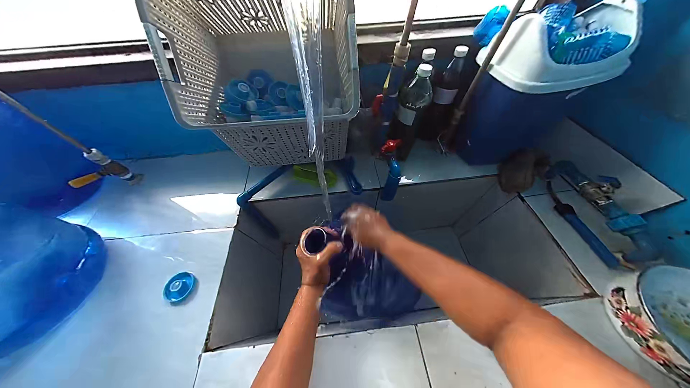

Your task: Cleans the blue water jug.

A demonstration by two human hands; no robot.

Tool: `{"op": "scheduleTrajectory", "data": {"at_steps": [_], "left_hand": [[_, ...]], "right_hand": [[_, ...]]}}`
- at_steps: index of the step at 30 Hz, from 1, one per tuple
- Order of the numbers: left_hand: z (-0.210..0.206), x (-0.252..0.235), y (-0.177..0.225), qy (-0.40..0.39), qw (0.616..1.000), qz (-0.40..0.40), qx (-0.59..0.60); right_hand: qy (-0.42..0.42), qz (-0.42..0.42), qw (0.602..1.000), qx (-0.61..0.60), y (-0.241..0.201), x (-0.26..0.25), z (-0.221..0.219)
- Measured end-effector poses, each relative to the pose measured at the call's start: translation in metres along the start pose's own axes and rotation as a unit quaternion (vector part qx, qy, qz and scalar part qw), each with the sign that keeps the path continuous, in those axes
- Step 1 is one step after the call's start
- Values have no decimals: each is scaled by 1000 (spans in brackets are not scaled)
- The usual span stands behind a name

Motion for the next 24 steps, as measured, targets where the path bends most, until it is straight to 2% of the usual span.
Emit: {"op": "scheduleTrajectory", "data": {"at_steps": [1, 2, 3, 5, 6, 7, 8, 10, 11, 12, 13, 14, 15, 16, 17, 18, 19, 20, 21, 22, 24], "left_hand": [[1, 3, -4, -60, 998, -12, -1], [5, 3, -7, -86, 996, -16, 4], [13, -2, -6, -66, 998, -13, 10], [23, -16, -1, 106, 993, 33, 27], [22, -22, 3, 187, 980, 64, 31], [22, -25, 5, 216, 972, 83, 34], [24, -25, 4, 188, 978, 83, 43], [36, -23, -5, 71, 993, 60, 74], [47, -20, -12, 38, 993, 64, 97], [61, -17, -18, 62, 990, 78, 102], [75, -19, -20, 147, 981, 99, 83], [88, -24, -19, 274, 951, 133, 51], [99, -29, -17, 385, 905, 177, 32], [104, -34, -16, 427, 880, 208, 20], [99, -36, -16, 414, 885, 214, 18], [88, -37, -17, 356, 914, 195, 22], [78, -36, -19, 256, 952, 166, 40], [74, -36, -26, 168, 972, 149, 68], [75, -34, -32, 135, 975, 155, 87], [82, -31, -36, 176, 965, 176, 76], [103, -30, -32, 354, 904, 236, 44]], "right_hand": [[-17, -53, 998, -11, 25, -19, 10], [-17, -73, 997, -10, 35, -25, 10], [0, -45, 999, 2, 27, -21, 0], [74, 113, 990, 45, -19, 14, -39], [133, 217, 965, 68, -41, 31, -61], [149, 281, 945, 76, -55, 37, -71], [122, 282, 949, 64, -57, 31, -66], [40, 146, 988, -8, -26, 0, -24], [29, 62, 996, -60, 11, -11, -14], [34, 4, 997, -76, 56, -11, -24], [40, -34, 997, -62, 100, -3, -47], [33, -75, 995, -49, 131, 11, -70], [16, -99, 994, -41, 140, 22, -85], [7, -109, 993, -46, 131, 24, -87], [20, -104, 992, -64, 110, 17, -78], [48, -86, 990, -98, 88, 3, -63], [81, -69, 985, -137, 76, -10, -46], [98, -70, 980, -161, 80, -17, -37], [98, -74, 981, -152, 101, -13, -42], [67, -83, 987, -119, 129, 1, -56], [-3, -117, 990, -77, 161, 29, -75]]}}
Point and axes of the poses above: each hand's wrist, its own x-axis away from the middle knuckle, its own z-axis out of the back of the hand, y = z × x, the point moved 4 cm from there along -x, towards the middle knuckle, and after that the axes turned 15 degrees about z, right-handed, at the moved point
